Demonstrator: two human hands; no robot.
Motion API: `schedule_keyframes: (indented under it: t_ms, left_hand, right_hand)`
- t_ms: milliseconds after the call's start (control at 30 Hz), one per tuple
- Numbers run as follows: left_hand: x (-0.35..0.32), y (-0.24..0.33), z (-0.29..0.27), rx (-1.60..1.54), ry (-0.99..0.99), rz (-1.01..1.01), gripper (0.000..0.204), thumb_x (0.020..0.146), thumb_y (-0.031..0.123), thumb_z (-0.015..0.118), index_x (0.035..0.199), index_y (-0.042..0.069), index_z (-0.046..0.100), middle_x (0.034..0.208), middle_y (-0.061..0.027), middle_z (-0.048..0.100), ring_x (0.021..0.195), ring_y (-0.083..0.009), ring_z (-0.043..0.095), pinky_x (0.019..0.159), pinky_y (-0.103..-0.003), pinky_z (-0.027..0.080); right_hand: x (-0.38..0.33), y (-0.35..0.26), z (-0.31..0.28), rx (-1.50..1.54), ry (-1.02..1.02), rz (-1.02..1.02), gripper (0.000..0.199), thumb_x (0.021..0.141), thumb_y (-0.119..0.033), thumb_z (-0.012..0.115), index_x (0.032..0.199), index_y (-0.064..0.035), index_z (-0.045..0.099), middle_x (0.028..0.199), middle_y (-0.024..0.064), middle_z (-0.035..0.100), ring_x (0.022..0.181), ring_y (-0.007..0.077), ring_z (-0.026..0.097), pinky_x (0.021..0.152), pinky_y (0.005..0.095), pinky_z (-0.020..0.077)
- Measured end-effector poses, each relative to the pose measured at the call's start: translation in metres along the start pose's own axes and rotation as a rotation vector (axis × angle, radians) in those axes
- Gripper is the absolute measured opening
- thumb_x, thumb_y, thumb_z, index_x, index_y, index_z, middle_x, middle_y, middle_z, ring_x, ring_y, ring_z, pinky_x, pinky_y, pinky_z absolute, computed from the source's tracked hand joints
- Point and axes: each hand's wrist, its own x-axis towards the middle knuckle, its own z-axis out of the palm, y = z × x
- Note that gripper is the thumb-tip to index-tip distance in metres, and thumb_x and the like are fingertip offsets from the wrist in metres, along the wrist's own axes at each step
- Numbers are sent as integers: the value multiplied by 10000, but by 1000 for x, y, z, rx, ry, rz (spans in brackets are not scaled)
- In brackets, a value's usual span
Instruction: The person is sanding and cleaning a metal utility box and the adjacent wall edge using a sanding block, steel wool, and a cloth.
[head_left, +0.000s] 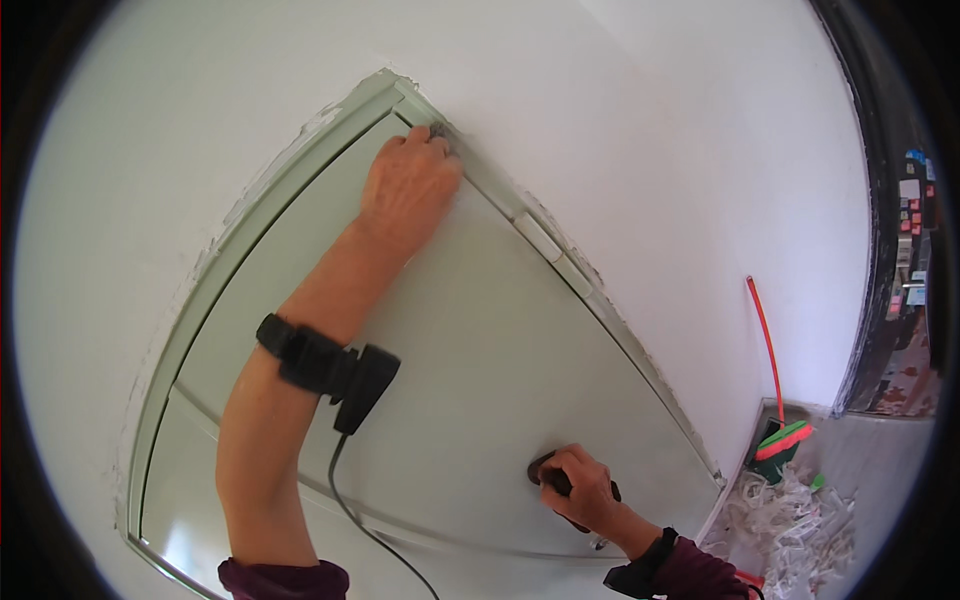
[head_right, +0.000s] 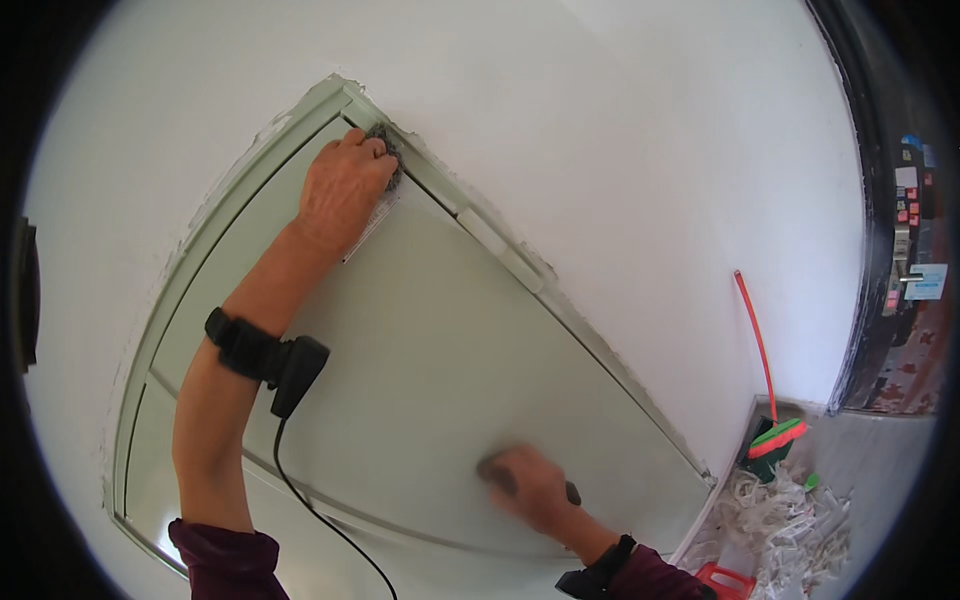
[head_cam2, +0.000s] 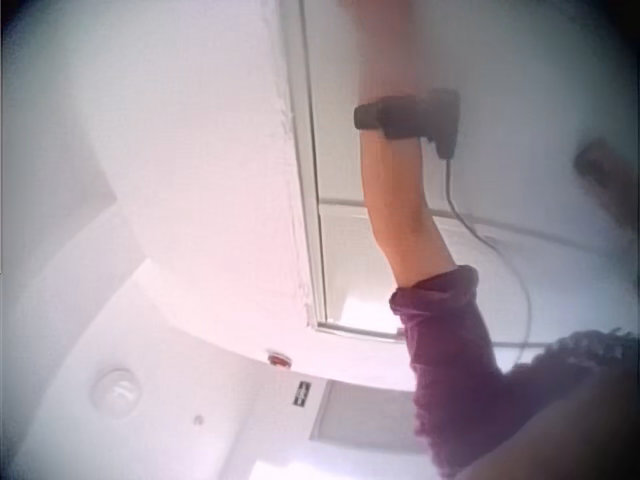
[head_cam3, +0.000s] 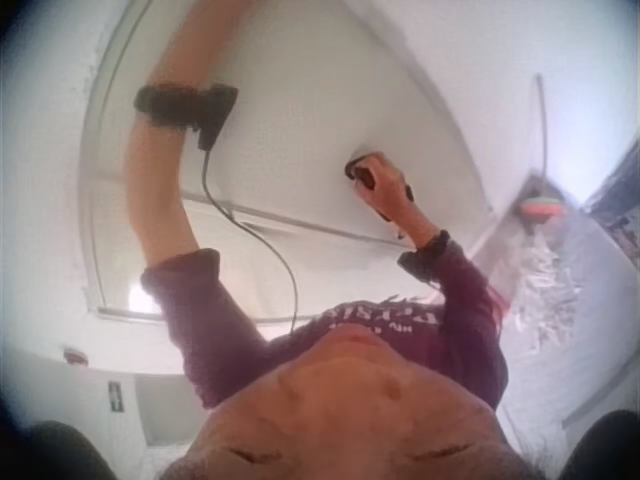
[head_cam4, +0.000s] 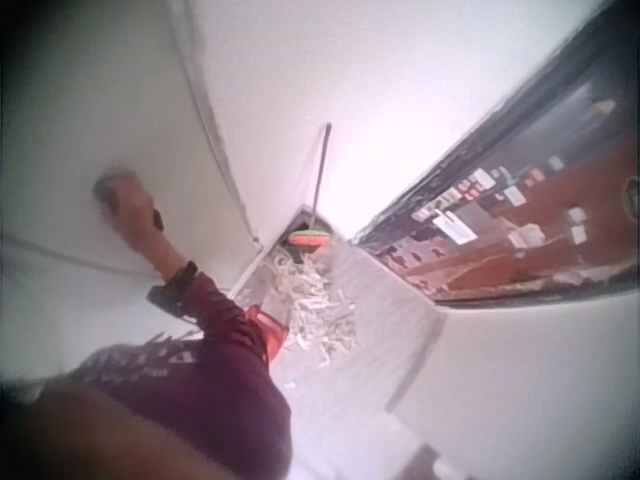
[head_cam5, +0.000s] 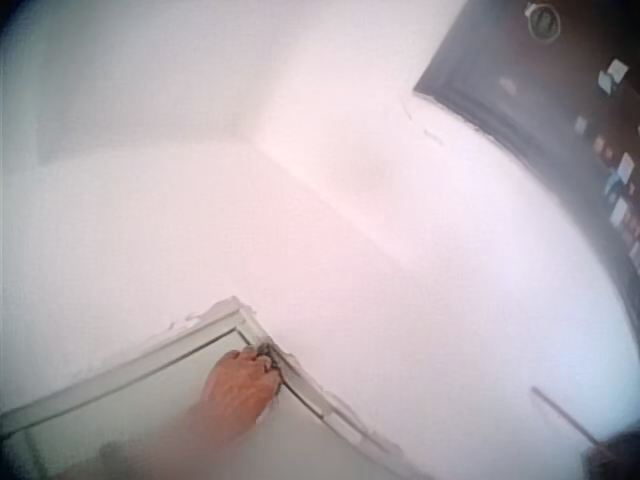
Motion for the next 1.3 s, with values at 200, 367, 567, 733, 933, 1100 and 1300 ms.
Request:
schedule_keyframes:
  t_ms: [200, 367, 567, 733, 933, 1100, 1300]
  left_hand:
    - [-15, 1, 42, -57, -17, 216, 33, 661, 45, 599, 679, 64, 619, 796, -61, 594, 868, -207, 560, 746, -308, 478]
    - [-15, -1, 53, 3, -11, 218, 9, 648, 73, 599, 657, 75, 602, 806, -63, 597, 862, -212, 565, 731, -314, 477]
    - [-7, 17, 26, -191, 63, 265, 22, 630, 70, 604, 644, 79, 589, 794, -55, 590, 858, -221, 563, 711, -321, 476]
    - [-5, 15, 29, -77, 6, 159, 51, 647, 41, 598, 641, 92, 596, 766, -31, 578, 854, -208, 545, 664, -335, 445]
    - [-4, 22, 11, -87, 2, 133, 48, 639, 53, 608, 636, 102, 605, 756, -42, 589, 846, -213, 548, 672, -323, 444]
    - [-4, 44, 15, 0, -54, 289, 19, 638, 63, 605, 624, 72, 595, 748, -49, 592, 821, -208, 541, 663, -318, 436]
    - [3, 2, 9, 69, -65, 77, 56, 636, 43, 611, 690, 32, 623, 754, -64, 581, 848, -216, 542, 699, -309, 449]
  right_hand:
    - [0, -3, -2, -7, -36, 77, 290, 651, -123, 713, 918, -94, 601, 953, 87, 607, 847, 289, 601, 703, 368, 503]
    - [-2, -1, -2, -3, -65, 99, 286, 663, -140, 711, 923, -93, 601, 955, 80, 607, 879, 283, 597, 715, 370, 500]
    - [-1, 0, -3, -23, -83, 85, 297, 666, -157, 715, 937, -109, 605, 965, 73, 605, 897, 283, 594, 725, 374, 501]
    - [-1, -2, -7, -19, -116, 118, 297, 669, -157, 713, 943, -122, 604, 962, 66, 601, 911, 279, 594, 734, 376, 503]
    - [0, -4, -11, -59, -167, 125, 311, 671, -174, 714, 957, -129, 598, 993, 55, 594, 921, 271, 592, 737, 384, 503]
    - [-1, -4, -11, -56, -167, 143, 314, 673, -195, 716, 957, -132, 597, 999, 54, 592, 916, 267, 594, 729, 382, 502]
    - [-2, -3, -8, -91, -52, 80, 189, 668, -115, 687, 831, -86, 596, 881, 68, 594, 746, 273, 619, 624, 364, 502]
